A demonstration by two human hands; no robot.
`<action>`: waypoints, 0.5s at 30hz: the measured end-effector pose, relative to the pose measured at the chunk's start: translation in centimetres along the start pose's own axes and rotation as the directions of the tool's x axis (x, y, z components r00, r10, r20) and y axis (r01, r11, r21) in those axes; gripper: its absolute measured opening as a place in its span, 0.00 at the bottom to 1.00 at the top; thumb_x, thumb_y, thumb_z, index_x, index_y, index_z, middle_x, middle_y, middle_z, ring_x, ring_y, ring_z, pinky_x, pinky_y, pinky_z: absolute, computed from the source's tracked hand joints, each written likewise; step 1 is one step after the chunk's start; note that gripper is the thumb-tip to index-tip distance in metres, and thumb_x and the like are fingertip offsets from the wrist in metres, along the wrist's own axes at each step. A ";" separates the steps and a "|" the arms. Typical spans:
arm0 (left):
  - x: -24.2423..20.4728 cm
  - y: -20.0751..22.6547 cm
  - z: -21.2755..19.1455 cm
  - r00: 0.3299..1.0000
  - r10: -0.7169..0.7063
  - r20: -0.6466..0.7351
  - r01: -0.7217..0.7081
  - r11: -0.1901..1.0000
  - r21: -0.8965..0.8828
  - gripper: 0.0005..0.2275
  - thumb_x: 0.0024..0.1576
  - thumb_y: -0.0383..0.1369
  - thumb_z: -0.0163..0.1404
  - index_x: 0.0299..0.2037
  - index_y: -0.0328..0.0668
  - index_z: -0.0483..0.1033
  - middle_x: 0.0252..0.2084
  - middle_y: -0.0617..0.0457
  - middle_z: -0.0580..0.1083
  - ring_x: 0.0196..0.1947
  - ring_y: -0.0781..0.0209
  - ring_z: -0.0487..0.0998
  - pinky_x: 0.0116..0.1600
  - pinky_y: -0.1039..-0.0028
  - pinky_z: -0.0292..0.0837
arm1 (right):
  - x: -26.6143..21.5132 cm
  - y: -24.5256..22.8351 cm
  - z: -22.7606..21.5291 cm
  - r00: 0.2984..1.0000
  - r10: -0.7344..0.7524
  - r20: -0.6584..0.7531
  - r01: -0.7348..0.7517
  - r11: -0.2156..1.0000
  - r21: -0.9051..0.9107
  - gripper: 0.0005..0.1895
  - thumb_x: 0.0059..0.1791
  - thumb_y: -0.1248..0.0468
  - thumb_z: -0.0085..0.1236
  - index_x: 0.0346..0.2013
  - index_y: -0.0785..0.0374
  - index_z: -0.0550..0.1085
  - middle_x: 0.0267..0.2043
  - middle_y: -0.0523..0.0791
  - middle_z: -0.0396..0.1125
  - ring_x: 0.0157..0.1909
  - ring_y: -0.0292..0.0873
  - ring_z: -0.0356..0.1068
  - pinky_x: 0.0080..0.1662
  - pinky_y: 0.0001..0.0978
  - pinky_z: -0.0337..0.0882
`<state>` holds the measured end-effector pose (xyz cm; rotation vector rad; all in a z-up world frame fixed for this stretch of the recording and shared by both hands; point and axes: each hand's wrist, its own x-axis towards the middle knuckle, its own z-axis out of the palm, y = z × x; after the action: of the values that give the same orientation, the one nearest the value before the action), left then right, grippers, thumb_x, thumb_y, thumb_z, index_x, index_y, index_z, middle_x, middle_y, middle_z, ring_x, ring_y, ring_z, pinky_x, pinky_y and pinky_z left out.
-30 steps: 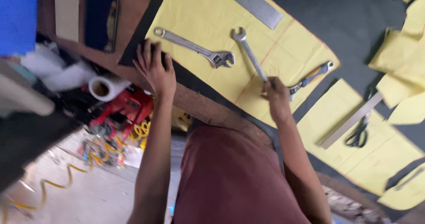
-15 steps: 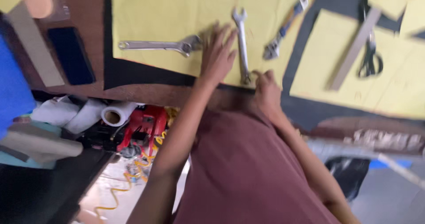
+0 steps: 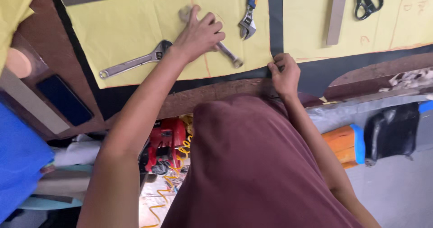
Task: The person uses yellow templates and wrenches as weights to mark and cut shapes from black material using shears and a marking tool.
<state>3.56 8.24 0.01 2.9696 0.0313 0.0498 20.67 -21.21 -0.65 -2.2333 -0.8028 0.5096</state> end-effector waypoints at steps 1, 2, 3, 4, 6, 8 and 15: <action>0.4 0.4 -0.3 0.999 0.040 0.018 -0.040 0.999 0.002 0.13 0.53 0.43 0.60 0.42 0.47 0.77 0.44 0.57 0.73 0.54 0.54 0.72 0.64 0.41 0.57 | -0.2 -0.3 -0.1 1.000 0.006 -0.003 -0.006 1.000 0.003 0.11 0.47 0.68 0.66 0.42 0.66 0.75 0.38 0.50 0.72 0.38 0.49 0.73 0.41 0.41 0.71; 0.6 1.1 -0.6 0.999 0.046 0.022 -0.046 0.999 0.002 0.13 0.53 0.43 0.60 0.42 0.47 0.77 0.44 0.57 0.73 0.54 0.54 0.72 0.64 0.41 0.57 | -0.3 -0.5 -0.2 0.999 0.033 0.013 -0.033 0.999 0.003 0.11 0.48 0.68 0.66 0.43 0.66 0.75 0.37 0.50 0.72 0.38 0.49 0.73 0.42 0.40 0.71; 1.0 1.6 -1.1 0.998 -0.062 0.027 0.065 0.990 -0.126 0.12 0.56 0.42 0.58 0.43 0.47 0.77 0.41 0.56 0.73 0.47 0.55 0.73 0.58 0.46 0.61 | 0.2 -0.7 -0.3 0.999 0.051 0.019 -0.051 0.999 0.002 0.11 0.49 0.67 0.66 0.44 0.66 0.75 0.37 0.50 0.72 0.38 0.49 0.73 0.42 0.40 0.71; 1.6 2.2 -1.8 0.985 -0.168 0.045 0.174 0.952 -0.252 0.11 0.58 0.41 0.57 0.45 0.47 0.76 0.38 0.54 0.73 0.41 0.57 0.74 0.52 0.50 0.66 | 0.4 -0.8 -0.4 0.999 0.049 0.007 -0.049 0.999 0.006 0.11 0.49 0.67 0.66 0.44 0.66 0.75 0.37 0.50 0.72 0.38 0.49 0.73 0.42 0.40 0.71; 1.9 4.1 -3.3 0.913 -0.344 0.220 0.408 0.784 -0.468 0.10 0.64 0.40 0.52 0.46 0.42 0.73 0.35 0.55 0.72 0.37 0.59 0.73 0.47 0.57 0.68 | 0.1 -0.8 -0.5 0.999 0.030 0.020 -0.029 0.999 -0.032 0.12 0.48 0.67 0.66 0.44 0.66 0.74 0.37 0.50 0.72 0.38 0.50 0.73 0.42 0.41 0.71; 2.0 6.3 -4.1 0.779 -0.448 0.440 0.626 0.504 -0.595 0.11 0.70 0.39 0.47 0.48 0.38 0.70 0.33 0.55 0.71 0.34 0.62 0.73 0.42 0.63 0.70 | 0.1 -0.5 -0.5 0.998 0.048 0.027 -0.047 0.998 -0.053 0.13 0.48 0.66 0.66 0.44 0.65 0.74 0.37 0.50 0.72 0.38 0.51 0.73 0.42 0.42 0.71; 1.0 6.6 0.0 0.662 -0.748 0.034 0.308 0.230 -0.923 0.12 0.67 0.26 0.48 0.59 0.35 0.75 0.35 0.53 0.75 0.34 0.69 0.74 0.40 0.74 0.74 | 0.2 -0.1 -0.5 0.993 0.099 0.059 -0.097 0.994 -0.043 0.13 0.47 0.64 0.66 0.44 0.62 0.74 0.36 0.49 0.72 0.38 0.51 0.73 0.42 0.43 0.71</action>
<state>4.65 1.79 1.19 1.6371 0.8571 0.4729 21.08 -21.21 -0.22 -2.3119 -0.7429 0.6168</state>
